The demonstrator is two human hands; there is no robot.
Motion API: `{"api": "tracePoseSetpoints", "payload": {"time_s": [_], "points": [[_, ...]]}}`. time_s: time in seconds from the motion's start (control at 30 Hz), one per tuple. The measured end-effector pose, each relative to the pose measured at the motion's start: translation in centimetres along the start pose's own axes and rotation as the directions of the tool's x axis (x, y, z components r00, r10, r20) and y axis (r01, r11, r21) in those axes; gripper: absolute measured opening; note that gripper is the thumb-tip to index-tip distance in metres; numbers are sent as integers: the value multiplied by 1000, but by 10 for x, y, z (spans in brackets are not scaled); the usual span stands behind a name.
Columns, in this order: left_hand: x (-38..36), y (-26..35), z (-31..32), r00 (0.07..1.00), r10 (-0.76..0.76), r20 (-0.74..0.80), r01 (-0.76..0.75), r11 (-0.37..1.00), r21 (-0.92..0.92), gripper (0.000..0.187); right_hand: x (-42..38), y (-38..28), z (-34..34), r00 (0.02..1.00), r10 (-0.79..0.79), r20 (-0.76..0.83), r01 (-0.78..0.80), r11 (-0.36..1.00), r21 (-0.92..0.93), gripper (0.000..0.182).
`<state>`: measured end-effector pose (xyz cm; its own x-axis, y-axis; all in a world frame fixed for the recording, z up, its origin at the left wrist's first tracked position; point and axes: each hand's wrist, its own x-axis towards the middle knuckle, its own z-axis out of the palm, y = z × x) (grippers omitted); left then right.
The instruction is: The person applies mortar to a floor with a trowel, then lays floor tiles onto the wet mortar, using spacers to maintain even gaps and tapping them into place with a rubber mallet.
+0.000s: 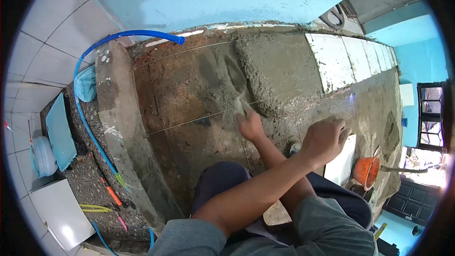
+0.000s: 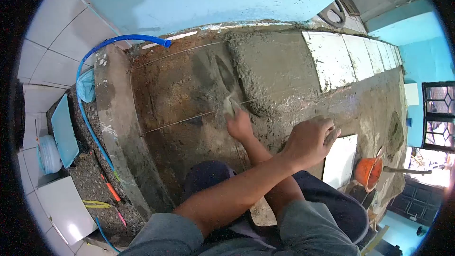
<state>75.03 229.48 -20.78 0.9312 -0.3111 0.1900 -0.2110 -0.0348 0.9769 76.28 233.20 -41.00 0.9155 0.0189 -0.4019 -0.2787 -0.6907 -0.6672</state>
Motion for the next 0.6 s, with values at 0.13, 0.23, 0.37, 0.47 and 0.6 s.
{"api": "tracePoseSetpoints", "payload": {"time_s": [0.13,0.23,0.37,0.47,0.6], "points": [[-1,-3,-6,999,-5,-54,6,1000,18,30,40,-14,6,998,17,-55,-19,999,-38,47],[1,-6,-8,999,-18,-50,20,999,31,31,47,19,4,975,-5,-221,14,999,38,44],[3,-7,-13,999,-40,-28,41,998,54,32,27,17,-7,944,-84,-318,66,995,-69,46],[6,-7,-19,998,-31,-54,34,998,57,33,5,-33,-11,944,-110,-311,129,991,41,46],[9,-6,-22,997,-61,-43,64,995,75,32,68,-34,20,987,-41,-154,29,996,-82,44]]}}
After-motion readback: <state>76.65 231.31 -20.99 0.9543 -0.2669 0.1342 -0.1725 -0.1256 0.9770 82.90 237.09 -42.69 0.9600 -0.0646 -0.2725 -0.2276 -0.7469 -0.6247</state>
